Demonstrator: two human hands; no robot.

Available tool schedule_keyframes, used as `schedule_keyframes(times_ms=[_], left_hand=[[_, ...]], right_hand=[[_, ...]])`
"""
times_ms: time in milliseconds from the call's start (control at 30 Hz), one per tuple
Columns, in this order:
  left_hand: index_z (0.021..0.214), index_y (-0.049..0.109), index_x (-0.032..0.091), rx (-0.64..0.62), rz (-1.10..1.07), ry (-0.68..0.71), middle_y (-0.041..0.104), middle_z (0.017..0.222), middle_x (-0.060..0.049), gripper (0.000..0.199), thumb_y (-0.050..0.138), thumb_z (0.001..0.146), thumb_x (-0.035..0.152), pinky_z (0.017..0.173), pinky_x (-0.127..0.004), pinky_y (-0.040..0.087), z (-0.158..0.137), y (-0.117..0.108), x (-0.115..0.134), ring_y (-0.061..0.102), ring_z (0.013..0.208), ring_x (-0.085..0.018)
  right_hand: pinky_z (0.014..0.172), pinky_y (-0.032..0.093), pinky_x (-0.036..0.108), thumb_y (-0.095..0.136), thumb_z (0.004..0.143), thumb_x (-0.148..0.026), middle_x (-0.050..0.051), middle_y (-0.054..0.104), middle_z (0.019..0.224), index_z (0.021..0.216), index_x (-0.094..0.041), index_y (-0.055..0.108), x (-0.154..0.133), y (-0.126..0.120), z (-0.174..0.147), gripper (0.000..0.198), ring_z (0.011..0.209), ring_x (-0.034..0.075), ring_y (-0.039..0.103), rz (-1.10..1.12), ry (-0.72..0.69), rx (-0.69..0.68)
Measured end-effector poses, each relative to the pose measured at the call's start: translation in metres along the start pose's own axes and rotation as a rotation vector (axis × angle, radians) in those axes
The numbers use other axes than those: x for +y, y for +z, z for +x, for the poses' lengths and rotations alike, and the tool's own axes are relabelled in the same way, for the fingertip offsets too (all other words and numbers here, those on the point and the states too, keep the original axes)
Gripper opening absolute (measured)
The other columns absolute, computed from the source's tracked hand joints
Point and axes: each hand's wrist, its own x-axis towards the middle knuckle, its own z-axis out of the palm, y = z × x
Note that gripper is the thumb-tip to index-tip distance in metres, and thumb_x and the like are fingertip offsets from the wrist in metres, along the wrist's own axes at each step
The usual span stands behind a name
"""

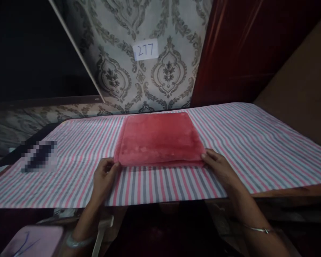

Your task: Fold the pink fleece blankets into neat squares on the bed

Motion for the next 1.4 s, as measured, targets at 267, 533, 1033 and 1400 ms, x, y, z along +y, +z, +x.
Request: schedule_keyframes(times_ms=[267, 533, 1033, 1400], left_hand=[[0.076, 0.060, 0.023, -0.077, 0.071, 0.020, 0.059, 0.075, -0.001, 0.020, 0.058, 0.083, 0.041, 0.071, -0.033, 0.047, 0.018, -0.015, -0.022, 0.058, 0.072, -0.020], [0.088, 0.061, 0.023, -0.039, -0.009, -0.002, 0.062, 0.086, -0.002, 0.032, 0.067, 0.077, 0.052, 0.070, -0.032, 0.050, 0.025, -0.016, -0.010, 0.061, 0.078, -0.020], [0.069, 0.041, 0.029, 0.000, 0.328, 0.004, 0.056, 0.060, -0.003, 0.019, 0.047, 0.082, 0.041, 0.059, -0.034, 0.035, 0.086, 0.025, 0.014, 0.057, 0.059, -0.025], [0.075, 0.060, 0.023, -0.177, 0.160, -0.097, 0.064, 0.065, -0.002, 0.035, 0.057, 0.073, 0.058, 0.062, -0.032, 0.042, 0.123, 0.020, 0.012, 0.061, 0.067, -0.024]], right_hand=[[0.053, 0.036, 0.029, 0.070, 0.071, -0.062, -0.003, 0.046, 0.059, 0.065, -0.024, 0.054, 0.013, -0.013, 0.010, 0.041, 0.055, 0.015, 0.042, -0.130, -0.072, 0.137], [0.066, 0.047, 0.029, 0.075, 0.069, -0.068, 0.000, 0.062, 0.070, 0.070, -0.022, 0.067, -0.010, -0.015, 0.019, 0.047, 0.068, 0.018, 0.056, -0.078, -0.091, 0.015], [0.059, 0.040, 0.029, 0.062, 0.075, -0.041, 0.000, 0.056, 0.055, 0.055, -0.023, 0.055, -0.026, 0.010, 0.110, 0.028, 0.061, 0.018, 0.052, -0.142, -0.028, 0.112], [0.061, 0.048, 0.029, 0.059, 0.088, -0.044, 0.004, 0.070, 0.066, 0.070, -0.019, 0.066, -0.024, 0.014, 0.125, 0.031, 0.063, 0.020, 0.063, 0.046, 0.059, 0.080]])
